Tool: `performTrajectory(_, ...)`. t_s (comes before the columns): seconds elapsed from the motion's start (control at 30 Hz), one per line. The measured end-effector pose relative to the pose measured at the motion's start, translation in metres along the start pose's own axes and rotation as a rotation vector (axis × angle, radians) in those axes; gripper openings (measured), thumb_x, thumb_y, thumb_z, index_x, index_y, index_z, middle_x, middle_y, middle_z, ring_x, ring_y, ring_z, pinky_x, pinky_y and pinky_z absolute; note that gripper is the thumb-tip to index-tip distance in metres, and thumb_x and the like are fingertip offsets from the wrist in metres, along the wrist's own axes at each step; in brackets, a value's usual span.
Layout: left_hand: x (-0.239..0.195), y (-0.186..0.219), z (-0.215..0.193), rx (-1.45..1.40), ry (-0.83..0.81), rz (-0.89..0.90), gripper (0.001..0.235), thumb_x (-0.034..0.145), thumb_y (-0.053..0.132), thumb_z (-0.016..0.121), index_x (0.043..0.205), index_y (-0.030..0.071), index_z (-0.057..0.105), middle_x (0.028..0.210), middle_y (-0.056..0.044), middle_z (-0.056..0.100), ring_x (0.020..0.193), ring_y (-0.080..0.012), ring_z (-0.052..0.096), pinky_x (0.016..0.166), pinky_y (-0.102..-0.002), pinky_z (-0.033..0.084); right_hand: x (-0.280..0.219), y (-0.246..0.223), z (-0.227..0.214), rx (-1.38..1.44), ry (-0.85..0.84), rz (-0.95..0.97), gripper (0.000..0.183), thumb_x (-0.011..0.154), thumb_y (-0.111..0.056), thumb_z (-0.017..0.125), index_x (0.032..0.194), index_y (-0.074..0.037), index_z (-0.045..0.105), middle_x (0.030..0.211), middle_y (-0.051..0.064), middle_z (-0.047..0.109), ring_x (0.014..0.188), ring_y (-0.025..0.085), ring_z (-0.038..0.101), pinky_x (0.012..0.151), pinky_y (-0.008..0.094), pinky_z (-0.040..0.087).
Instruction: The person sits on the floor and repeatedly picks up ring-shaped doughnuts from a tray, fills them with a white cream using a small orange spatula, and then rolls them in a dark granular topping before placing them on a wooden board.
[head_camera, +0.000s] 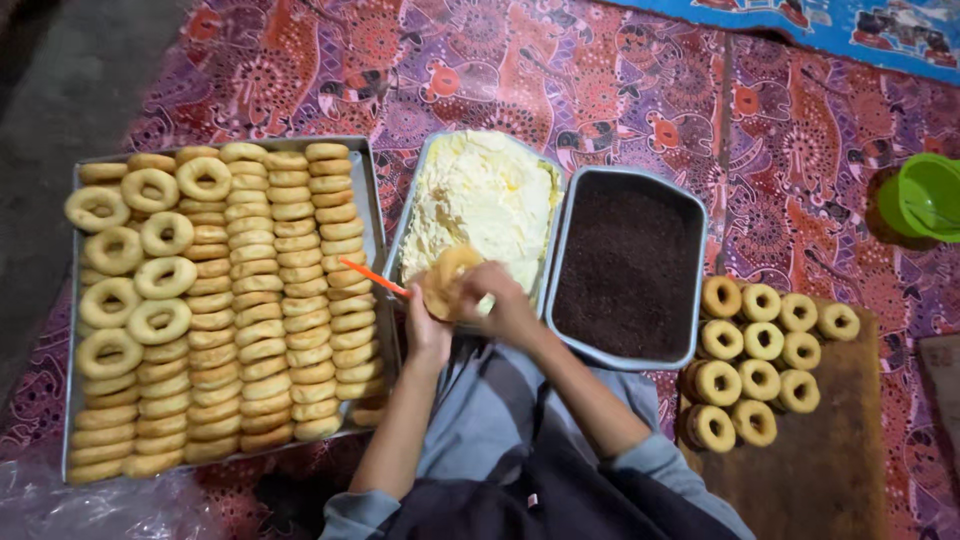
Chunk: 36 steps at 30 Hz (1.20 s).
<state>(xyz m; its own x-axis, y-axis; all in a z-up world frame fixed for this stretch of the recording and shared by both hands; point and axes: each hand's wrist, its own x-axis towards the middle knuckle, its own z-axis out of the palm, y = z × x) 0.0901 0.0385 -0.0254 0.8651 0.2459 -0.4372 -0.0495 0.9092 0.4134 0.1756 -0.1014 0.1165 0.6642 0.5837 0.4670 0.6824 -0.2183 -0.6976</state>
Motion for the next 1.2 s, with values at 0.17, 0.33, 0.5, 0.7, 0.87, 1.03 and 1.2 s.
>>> performTrajectory(0.17,-0.003,0.000,0.005,0.002,-0.045,0.131,0.046,0.107,0.038,0.040,0.133,0.005,0.058,0.127,-0.009,0.065,0.121,-0.0213,0.062,0.107,-0.041,0.049,-0.007,0.001,-0.010,-0.206,0.107,0.094,0.031,0.077,-0.001,0.076,0.107,-0.008,0.074,0.091,0.008,0.070,0.089,0.027,0.063,0.084,0.040,0.053)
performTrajectory(0.33,-0.005,-0.003,0.003,-0.052,-0.090,0.116,0.044,0.111,0.037,0.041,0.133,0.004,0.060,0.120,-0.010,0.065,0.114,-0.0242,0.062,0.103,-0.044,0.051,0.000,-0.002,-0.018,0.010,-0.018,0.109,0.030,0.079,-0.001,0.076,0.108,-0.008,0.072,0.099,0.009,0.070,0.091,0.027,0.065,0.085,0.038,0.054)
performTrajectory(0.5,-0.027,-0.002,0.034,0.020,-0.028,0.072,0.050,0.109,0.044,0.035,0.132,0.006,0.057,0.126,-0.009,0.065,0.121,-0.0233,0.061,0.105,-0.042,0.049,-0.034,-0.038,-0.029,-0.033,0.007,0.001,0.034,0.078,0.002,0.075,0.110,-0.007,0.071,0.108,0.010,0.070,0.106,0.031,0.065,0.095,0.041,0.053)
performTrajectory(0.7,-0.046,0.000,0.069,0.048,-0.292,0.012,0.052,0.111,0.040,0.035,0.141,0.001,0.053,0.138,-0.013,0.061,0.131,-0.0262,0.056,0.115,-0.044,0.042,-0.056,-0.056,-0.071,-0.038,-0.092,-0.069,0.038,0.074,0.000,0.077,0.111,-0.007,0.072,0.110,0.009,0.071,0.111,0.031,0.063,0.099,0.043,0.052)
performTrajectory(0.87,-0.057,-0.035,0.084,0.188,-0.236,-0.048,0.049,0.111,0.035,0.034,0.141,0.000,0.051,0.137,-0.016,0.059,0.128,-0.0277,0.057,0.112,-0.048,0.044,-0.071,-0.048,-0.094,-0.071,0.030,0.011,0.040,0.071,0.003,0.075,0.111,-0.006,0.074,0.108,0.011,0.069,0.111,0.032,0.062,0.099,0.042,0.054)
performTrajectory(1.03,-0.061,-0.077,0.094,0.227,-0.252,-0.188,0.048,0.110,0.032,0.034,0.140,-0.001,0.050,0.135,-0.016,0.060,0.125,-0.0277,0.060,0.109,-0.048,0.047,-0.109,-0.025,-0.112,-0.147,0.209,0.143,0.033,0.076,0.000,0.075,0.109,-0.006,0.073,0.104,0.011,0.071,0.106,0.031,0.066,0.094,0.041,0.056)
performTrajectory(1.2,-0.052,-0.118,0.116,0.309,-0.237,-0.258,0.045,0.110,0.030,0.041,0.139,-0.002,0.053,0.135,-0.018,0.058,0.124,-0.0288,0.059,0.108,-0.046,0.048,-0.165,0.027,-0.143,-0.266,0.258,0.317,0.032,0.076,-0.001,0.073,0.107,-0.005,0.071,0.100,0.013,0.070,0.096,0.031,0.067,0.087,0.041,0.056)
